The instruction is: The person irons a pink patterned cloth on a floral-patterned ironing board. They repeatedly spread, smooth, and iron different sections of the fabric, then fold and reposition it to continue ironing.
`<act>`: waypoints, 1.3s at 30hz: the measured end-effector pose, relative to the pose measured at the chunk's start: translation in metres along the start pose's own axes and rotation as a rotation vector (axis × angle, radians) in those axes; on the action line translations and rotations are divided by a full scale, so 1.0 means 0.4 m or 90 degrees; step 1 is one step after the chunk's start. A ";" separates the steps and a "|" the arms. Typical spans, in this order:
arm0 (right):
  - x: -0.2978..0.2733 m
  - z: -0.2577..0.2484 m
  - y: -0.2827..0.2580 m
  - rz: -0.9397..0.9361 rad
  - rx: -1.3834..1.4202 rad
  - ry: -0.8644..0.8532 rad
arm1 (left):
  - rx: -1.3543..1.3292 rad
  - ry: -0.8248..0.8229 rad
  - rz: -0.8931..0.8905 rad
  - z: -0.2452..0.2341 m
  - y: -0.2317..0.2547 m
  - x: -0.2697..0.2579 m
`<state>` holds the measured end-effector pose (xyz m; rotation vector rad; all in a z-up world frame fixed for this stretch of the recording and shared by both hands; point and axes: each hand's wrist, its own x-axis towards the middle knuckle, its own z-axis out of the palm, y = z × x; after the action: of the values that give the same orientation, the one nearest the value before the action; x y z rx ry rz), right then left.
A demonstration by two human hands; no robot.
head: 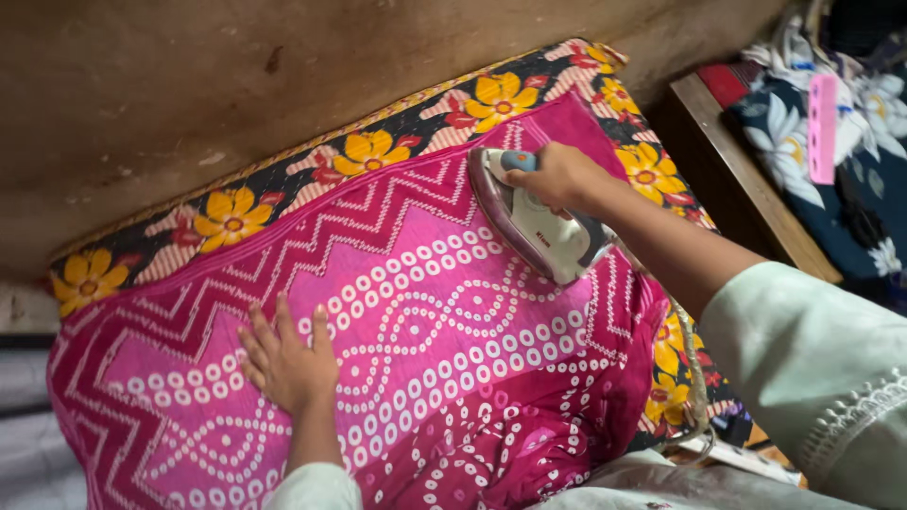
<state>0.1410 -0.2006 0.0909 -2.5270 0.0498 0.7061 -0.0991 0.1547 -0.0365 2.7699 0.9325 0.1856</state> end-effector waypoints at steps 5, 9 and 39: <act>0.041 -0.006 -0.117 -0.207 -0.252 -0.018 | -0.010 0.018 -0.020 0.012 -0.018 0.004; 0.120 0.005 -0.158 -0.335 -0.393 -0.032 | -0.065 0.042 -0.133 -0.005 -0.051 0.030; -0.134 0.442 -0.575 -0.488 -0.441 -0.209 | -0.043 0.145 -0.361 -0.042 -0.369 0.007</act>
<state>0.0491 0.0798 0.0951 -2.6470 -1.4036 0.8762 -0.1860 0.2738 -0.0555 2.3373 1.6831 0.4297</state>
